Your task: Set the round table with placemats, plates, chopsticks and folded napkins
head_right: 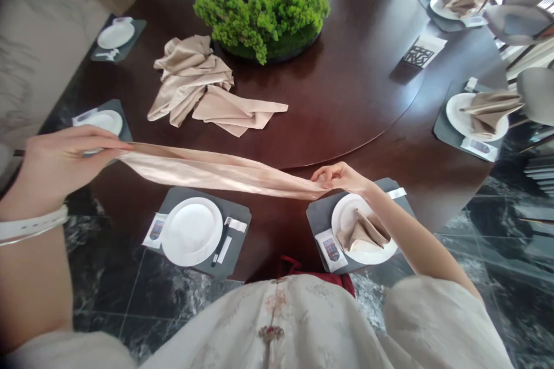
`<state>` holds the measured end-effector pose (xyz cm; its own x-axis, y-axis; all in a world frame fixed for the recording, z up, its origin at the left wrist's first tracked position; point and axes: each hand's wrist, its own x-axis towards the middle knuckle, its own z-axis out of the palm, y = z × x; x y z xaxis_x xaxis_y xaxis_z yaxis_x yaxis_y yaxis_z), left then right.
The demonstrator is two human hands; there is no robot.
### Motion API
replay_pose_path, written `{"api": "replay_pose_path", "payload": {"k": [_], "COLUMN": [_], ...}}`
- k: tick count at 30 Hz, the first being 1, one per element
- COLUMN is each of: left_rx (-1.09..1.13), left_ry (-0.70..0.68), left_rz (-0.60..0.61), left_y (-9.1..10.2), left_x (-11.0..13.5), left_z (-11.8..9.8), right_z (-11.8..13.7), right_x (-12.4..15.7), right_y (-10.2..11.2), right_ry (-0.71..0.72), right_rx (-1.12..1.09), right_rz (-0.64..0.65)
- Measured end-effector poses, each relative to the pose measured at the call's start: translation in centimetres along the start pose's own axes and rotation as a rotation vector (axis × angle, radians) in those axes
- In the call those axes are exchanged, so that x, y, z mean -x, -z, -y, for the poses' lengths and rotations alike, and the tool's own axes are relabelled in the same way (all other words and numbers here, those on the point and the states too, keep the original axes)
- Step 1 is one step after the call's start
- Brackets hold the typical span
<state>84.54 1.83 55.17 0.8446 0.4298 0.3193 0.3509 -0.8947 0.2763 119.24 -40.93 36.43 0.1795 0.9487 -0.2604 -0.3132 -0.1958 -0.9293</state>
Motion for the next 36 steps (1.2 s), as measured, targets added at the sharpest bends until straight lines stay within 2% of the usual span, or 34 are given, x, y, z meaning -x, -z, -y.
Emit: {"api": "replay_pose_path", "payload": {"k": [3,5,8,12,16,19,21,25,30,36], "left_rx": [-0.019,-0.034,-0.058,-0.068,-0.024,-0.014,-0.015,-0.027,0.026,0.167], "left_ry": [-0.019,-0.027,-0.037,-0.053,0.005,0.096,0.143,0.207,0.267,0.325], "left_rz": [-0.019,-0.025,-0.029,0.033,0.237,0.384,0.415,0.374,0.355,0.368], "left_y": [1.2,1.9,2.5,2.4,1.7,1.1,0.9,0.9,1.6,2.2], "left_x": [0.2,0.4,0.7,1.4,2.3,2.8,2.9,2.9,3.3,3.9], "left_z": [-0.9,-1.6,-2.1,-1.0,0.6,0.5,-0.1,-1.2,-1.0,-1.8], "right_z": [0.2,-0.5,-2.2,-2.7,0.1,2.4,3.5,5.1,6.1,6.3], "right_x": [0.6,0.8,1.1,1.6,3.0,4.5,5.7,8.0,10.0,9.9], "right_y": [-1.6,-2.5,-3.4,-3.4,-2.3,-1.3,-0.8,-0.4,-0.3,-0.2], "right_ry": [-0.051,-0.072,-0.047,0.124,0.36,0.519,0.57,0.563,0.563,0.69], "right_rx": [-0.104,-0.2,-0.276,-0.219,-0.081,-0.024,0.017,0.078,0.058,-0.061], "right_rz": [0.037,0.013,-0.157,-0.465,-0.671,-0.778,-0.798,-0.754,-0.713,-0.878]}}
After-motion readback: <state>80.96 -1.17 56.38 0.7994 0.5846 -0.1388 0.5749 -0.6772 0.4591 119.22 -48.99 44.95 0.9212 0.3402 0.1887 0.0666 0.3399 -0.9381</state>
